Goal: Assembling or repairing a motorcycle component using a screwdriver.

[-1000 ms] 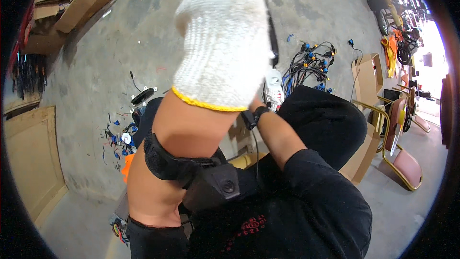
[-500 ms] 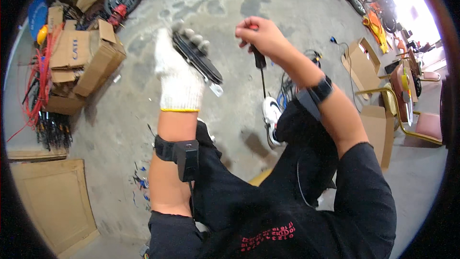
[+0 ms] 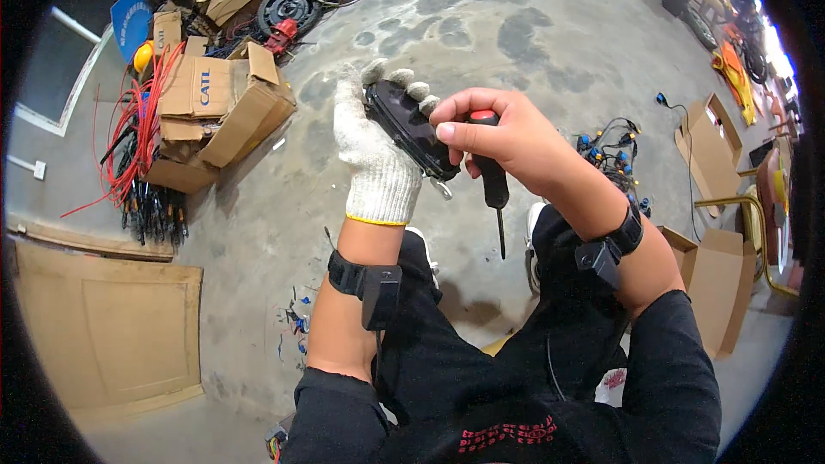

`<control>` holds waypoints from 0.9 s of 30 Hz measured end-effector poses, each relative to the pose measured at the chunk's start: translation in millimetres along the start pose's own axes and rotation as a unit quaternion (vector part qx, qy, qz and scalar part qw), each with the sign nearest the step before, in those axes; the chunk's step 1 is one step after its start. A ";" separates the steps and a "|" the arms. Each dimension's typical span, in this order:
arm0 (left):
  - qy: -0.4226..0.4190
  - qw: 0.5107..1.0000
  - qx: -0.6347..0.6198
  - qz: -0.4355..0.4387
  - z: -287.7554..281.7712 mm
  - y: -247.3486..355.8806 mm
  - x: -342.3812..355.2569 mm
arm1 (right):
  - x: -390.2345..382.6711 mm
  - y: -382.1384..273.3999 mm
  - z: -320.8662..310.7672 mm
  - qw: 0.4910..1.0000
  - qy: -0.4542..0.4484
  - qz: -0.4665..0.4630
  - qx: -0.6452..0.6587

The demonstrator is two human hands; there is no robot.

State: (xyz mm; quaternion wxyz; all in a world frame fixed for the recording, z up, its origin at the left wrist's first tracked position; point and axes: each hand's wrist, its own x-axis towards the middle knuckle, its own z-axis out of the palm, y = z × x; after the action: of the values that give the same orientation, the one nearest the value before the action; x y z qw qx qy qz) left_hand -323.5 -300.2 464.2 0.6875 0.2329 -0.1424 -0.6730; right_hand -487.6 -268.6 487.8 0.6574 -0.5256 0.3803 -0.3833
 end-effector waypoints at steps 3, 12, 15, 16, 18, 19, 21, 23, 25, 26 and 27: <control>0.033 0.999 0.016 -0.003 -4.0 6.0 3.4 | 0.2 3.8 0.2 0.997 -0.021 -0.017 -0.075; 0.067 0.997 0.026 0.011 -2.3 -3.8 8.2 | -9.0 13.1 -0.5 0.962 -0.002 -0.112 -0.249; 0.079 0.996 0.030 0.024 -1.9 -6.9 9.0 | -7.5 16.3 -2.8 0.940 -0.003 -0.173 -0.294; 0.081 0.997 0.002 0.016 -2.1 -6.9 9.5 | -6.8 17.7 -2.5 0.932 0.000 -0.203 -0.301; 0.085 0.996 -0.029 0.009 -3.3 -6.8 10.4 | -6.0 20.0 -1.6 0.923 0.000 -0.230 -0.308; 0.083 0.996 -0.032 0.007 -4.0 -6.8 10.7 | -5.9 20.7 -0.9 0.922 0.008 -0.237 -0.305; 0.083 0.996 -0.037 0.006 -5.3 -7.0 11.1 | -6.9 21.0 -0.4 0.921 0.013 -0.244 -0.303; 0.068 0.996 -0.053 0.000 -6.0 -7.2 10.5 | -9.0 19.9 -0.7 0.928 0.015 -0.219 -0.301; 0.071 0.996 -0.045 0.008 -5.9 -7.3 8.9 | -10.5 18.6 -0.3 0.925 0.011 -0.216 -0.312; 0.074 0.997 -0.035 0.012 -5.6 -7.1 8.0 | -11.1 18.1 0.2 0.923 0.014 -0.213 -0.321; 0.073 0.997 -0.035 0.015 -5.2 -6.8 6.7 | -11.5 18.0 0.9 0.922 0.012 -0.213 -0.322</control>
State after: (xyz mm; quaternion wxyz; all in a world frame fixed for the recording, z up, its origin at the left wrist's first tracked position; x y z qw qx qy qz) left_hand -326.3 -306.0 455.5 0.7139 0.2548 -0.0713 -0.6483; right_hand -489.7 -255.1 471.4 0.3511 -0.7726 0.3700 -0.3780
